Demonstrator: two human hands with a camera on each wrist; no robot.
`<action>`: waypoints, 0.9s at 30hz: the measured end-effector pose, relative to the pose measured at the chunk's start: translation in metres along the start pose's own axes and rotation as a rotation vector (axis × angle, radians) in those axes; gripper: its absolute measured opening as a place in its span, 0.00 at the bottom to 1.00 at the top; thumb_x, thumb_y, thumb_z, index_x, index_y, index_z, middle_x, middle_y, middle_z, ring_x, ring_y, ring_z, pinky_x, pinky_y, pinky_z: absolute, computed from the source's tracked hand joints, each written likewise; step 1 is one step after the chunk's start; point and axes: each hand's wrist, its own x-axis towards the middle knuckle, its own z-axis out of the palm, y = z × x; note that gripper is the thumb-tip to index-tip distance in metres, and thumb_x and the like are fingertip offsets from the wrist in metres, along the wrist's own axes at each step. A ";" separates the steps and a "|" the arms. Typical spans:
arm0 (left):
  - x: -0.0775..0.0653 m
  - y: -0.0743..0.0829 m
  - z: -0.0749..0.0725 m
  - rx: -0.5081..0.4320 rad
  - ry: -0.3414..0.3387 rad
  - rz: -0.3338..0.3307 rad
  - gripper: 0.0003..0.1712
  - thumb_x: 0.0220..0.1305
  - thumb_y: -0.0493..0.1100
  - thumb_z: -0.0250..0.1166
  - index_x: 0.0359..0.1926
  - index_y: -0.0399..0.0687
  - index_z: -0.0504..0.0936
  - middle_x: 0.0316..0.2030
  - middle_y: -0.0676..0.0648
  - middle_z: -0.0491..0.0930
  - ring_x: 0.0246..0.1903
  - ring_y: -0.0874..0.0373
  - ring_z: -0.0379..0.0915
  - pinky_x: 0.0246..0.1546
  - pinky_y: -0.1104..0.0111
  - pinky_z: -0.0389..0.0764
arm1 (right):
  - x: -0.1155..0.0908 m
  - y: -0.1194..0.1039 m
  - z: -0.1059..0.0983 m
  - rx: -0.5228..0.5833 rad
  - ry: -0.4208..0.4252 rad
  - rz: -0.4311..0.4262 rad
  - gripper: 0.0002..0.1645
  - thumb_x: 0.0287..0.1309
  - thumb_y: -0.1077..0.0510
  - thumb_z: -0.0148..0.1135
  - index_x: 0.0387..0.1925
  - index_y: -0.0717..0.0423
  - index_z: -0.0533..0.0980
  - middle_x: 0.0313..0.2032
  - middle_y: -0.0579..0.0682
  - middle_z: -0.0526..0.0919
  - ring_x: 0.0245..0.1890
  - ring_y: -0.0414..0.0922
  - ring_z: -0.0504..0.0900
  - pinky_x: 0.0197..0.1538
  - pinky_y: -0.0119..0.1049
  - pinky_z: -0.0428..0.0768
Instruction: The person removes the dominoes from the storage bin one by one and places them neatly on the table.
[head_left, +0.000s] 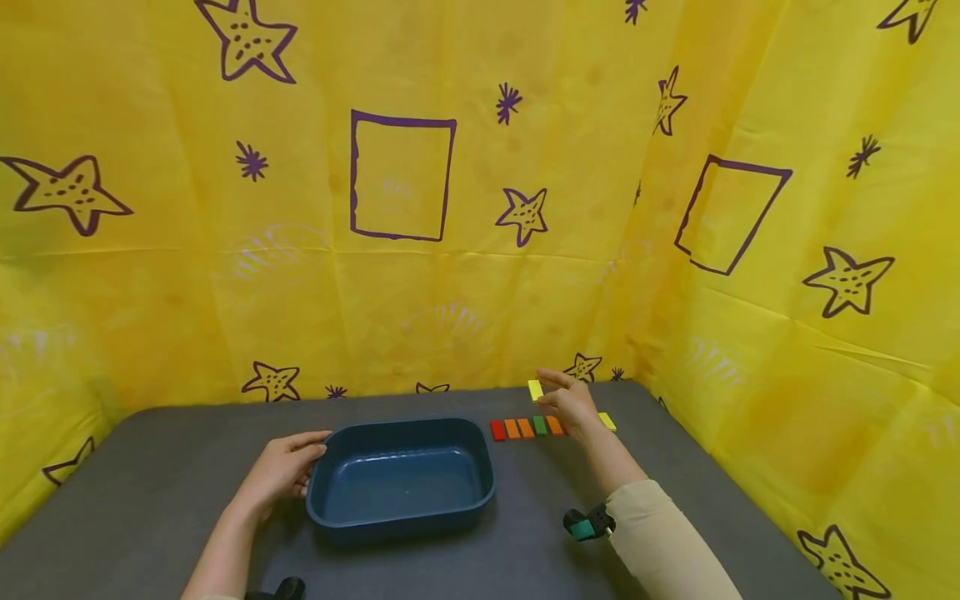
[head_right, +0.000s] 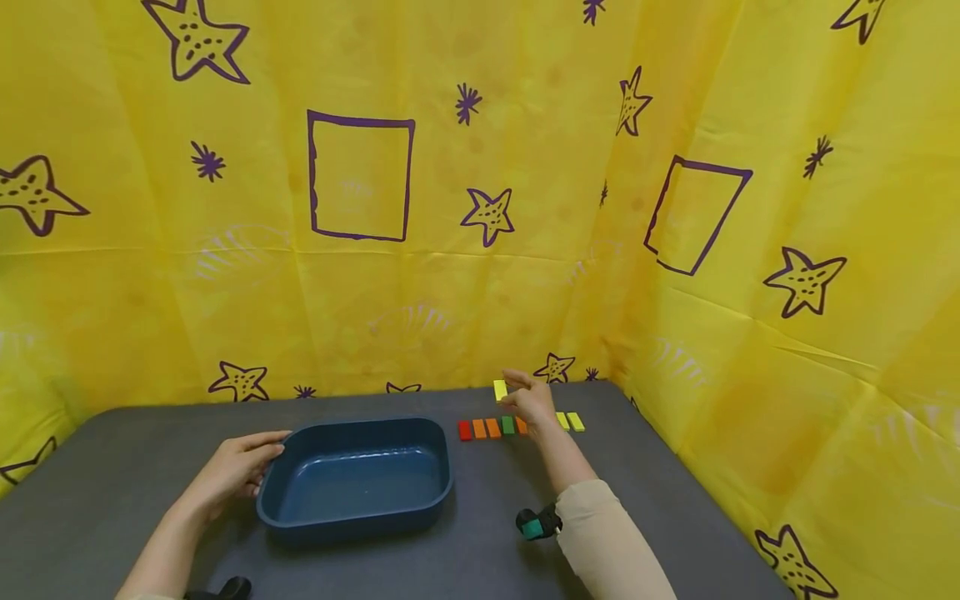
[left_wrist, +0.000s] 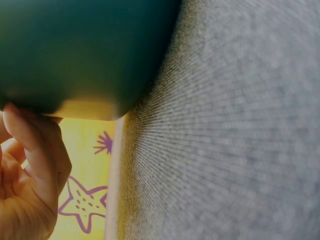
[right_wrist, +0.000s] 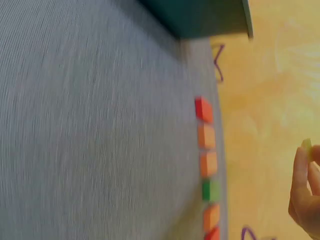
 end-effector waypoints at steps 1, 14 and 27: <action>0.000 0.000 -0.001 0.001 0.000 0.001 0.28 0.74 0.42 0.51 0.70 0.34 0.65 0.20 0.52 0.68 0.18 0.62 0.69 0.20 0.72 0.76 | 0.001 0.002 -0.006 -0.011 0.010 0.003 0.37 0.58 0.77 0.52 0.70 0.59 0.65 0.72 0.64 0.64 0.70 0.63 0.67 0.56 0.40 0.82; -0.001 0.001 0.001 0.012 0.012 0.002 0.28 0.73 0.42 0.52 0.69 0.34 0.66 0.19 0.52 0.69 0.18 0.61 0.69 0.20 0.72 0.77 | 0.002 0.029 -0.091 -0.107 0.114 0.045 0.37 0.61 0.74 0.50 0.73 0.65 0.58 0.73 0.68 0.57 0.52 0.51 0.81 0.46 0.26 0.82; -0.001 0.001 0.001 0.011 0.011 0.008 0.28 0.73 0.41 0.51 0.69 0.35 0.66 0.19 0.52 0.67 0.18 0.62 0.67 0.20 0.72 0.75 | 0.006 0.052 -0.149 -0.319 0.027 0.029 0.37 0.62 0.75 0.50 0.72 0.70 0.55 0.72 0.72 0.55 0.67 0.66 0.68 0.54 0.36 0.83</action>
